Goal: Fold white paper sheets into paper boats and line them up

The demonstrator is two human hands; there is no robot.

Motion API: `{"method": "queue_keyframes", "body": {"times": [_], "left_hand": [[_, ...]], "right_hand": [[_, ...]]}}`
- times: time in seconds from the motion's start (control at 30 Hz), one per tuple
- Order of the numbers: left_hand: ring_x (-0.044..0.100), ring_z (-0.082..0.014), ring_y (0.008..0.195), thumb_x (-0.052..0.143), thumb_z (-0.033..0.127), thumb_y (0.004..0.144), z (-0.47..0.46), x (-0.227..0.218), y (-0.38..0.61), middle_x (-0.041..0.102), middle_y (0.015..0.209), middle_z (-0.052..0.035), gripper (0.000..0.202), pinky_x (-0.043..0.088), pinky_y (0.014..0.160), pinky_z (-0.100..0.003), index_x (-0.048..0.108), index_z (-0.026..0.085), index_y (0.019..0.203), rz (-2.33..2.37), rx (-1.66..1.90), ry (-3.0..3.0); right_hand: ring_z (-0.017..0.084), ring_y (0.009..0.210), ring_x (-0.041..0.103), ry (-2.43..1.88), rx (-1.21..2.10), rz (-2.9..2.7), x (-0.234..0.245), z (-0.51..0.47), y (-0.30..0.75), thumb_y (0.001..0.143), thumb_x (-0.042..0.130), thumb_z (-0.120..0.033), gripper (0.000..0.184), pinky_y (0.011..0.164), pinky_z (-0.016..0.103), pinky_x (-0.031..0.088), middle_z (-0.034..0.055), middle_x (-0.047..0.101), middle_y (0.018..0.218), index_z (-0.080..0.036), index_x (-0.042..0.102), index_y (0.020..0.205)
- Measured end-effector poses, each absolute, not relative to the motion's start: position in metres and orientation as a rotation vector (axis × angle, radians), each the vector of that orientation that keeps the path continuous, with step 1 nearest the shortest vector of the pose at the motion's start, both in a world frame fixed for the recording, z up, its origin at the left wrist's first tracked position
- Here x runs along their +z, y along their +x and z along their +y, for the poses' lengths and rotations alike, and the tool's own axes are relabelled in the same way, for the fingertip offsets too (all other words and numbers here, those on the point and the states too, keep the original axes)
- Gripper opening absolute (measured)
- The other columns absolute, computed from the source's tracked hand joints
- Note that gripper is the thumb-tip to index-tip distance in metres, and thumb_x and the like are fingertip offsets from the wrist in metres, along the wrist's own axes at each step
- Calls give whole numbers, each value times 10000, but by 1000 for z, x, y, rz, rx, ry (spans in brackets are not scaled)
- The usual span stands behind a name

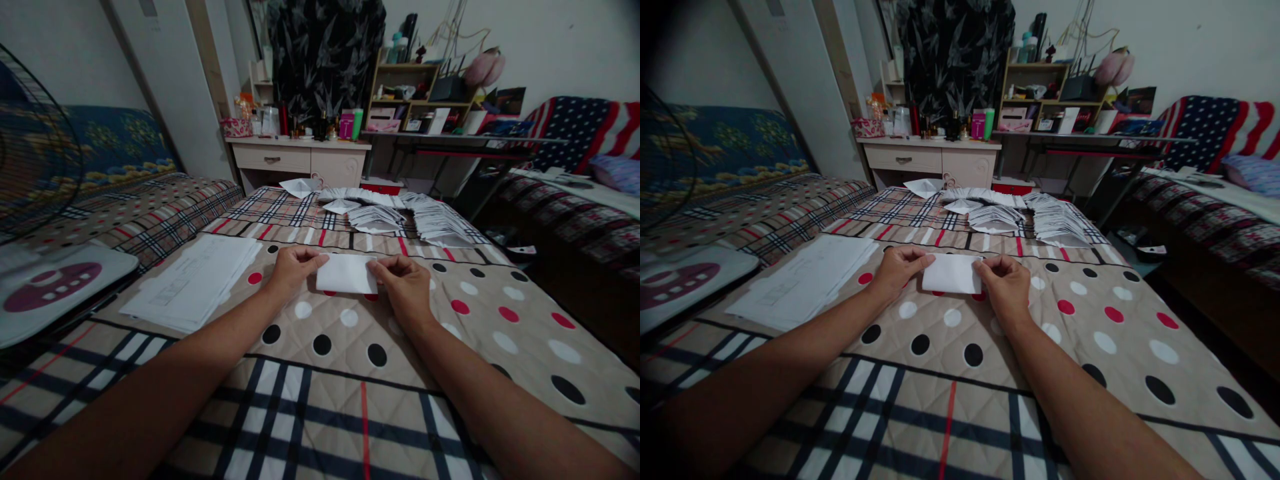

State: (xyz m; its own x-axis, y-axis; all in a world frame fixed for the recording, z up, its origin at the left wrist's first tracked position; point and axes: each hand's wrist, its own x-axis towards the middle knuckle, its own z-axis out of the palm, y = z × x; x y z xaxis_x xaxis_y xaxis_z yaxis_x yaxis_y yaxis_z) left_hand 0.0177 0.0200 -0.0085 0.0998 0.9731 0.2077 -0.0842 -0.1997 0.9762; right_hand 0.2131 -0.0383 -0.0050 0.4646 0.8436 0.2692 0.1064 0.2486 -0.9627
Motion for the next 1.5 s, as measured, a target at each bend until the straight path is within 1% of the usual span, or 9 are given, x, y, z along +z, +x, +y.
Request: {"method": "queue_keyframes", "body": {"times": [0.2,0.37,0.6,0.73,0.97,1.17,1.37,1.5], "left_hand": [[593,-121,581,849,359,555,19,-8,18,708,660,-30,292,466,592,-248,716,131,678,976,1309,1357],[605,-131,596,851,369,549,18,-6,18,710,673,-40,310,476,605,-258,718,126,690,996,1318,1357],[607,-133,598,854,375,543,17,-6,19,711,671,-42,315,482,608,-261,717,128,682,971,1316,1358],[601,-128,588,844,362,561,17,-5,19,707,662,-42,295,472,585,-251,719,124,682,968,1312,1372],[593,-125,584,855,351,532,17,-5,19,695,648,-28,293,470,584,-251,703,130,650,971,1325,1356],[586,-125,581,840,368,569,15,-2,19,690,642,-28,284,469,596,-256,715,132,665,980,1314,1376],[593,-133,590,840,397,571,16,-4,18,698,661,-37,308,467,596,-260,714,134,673,977,1311,1397],[595,-131,591,838,385,578,16,-4,18,699,663,-34,297,463,594,-256,712,136,680,964,1302,1404]], "right_hand": [[105,533,522,-1234,602,-1004,-7,-39,215,624,809,-297,211,511,228,412,-16,609,567,-157,652,639],[113,547,540,-1242,616,-996,-5,-40,214,621,808,-302,212,519,237,426,0,641,611,-160,653,645],[110,527,523,-1243,611,-1000,-3,-41,213,619,805,-313,221,510,238,422,-7,623,585,-164,641,631],[117,561,548,-1248,624,-993,-3,-41,213,605,813,-300,218,528,238,434,2,640,617,-164,645,634],[126,579,565,-1227,637,-991,-5,-39,213,597,820,-311,229,544,247,455,12,659,653,-167,649,645],[123,567,559,-1223,659,-992,-4,-40,213,621,806,-320,220,531,242,438,8,655,645,-172,646,653],[125,557,559,-1238,621,-995,-3,-40,213,616,810,-326,225,519,243,440,8,654,627,-174,645,636],[121,559,555,-1249,628,-994,-3,-41,213,622,807,-327,226,514,237,430,5,650,628,-170,645,640]]}}
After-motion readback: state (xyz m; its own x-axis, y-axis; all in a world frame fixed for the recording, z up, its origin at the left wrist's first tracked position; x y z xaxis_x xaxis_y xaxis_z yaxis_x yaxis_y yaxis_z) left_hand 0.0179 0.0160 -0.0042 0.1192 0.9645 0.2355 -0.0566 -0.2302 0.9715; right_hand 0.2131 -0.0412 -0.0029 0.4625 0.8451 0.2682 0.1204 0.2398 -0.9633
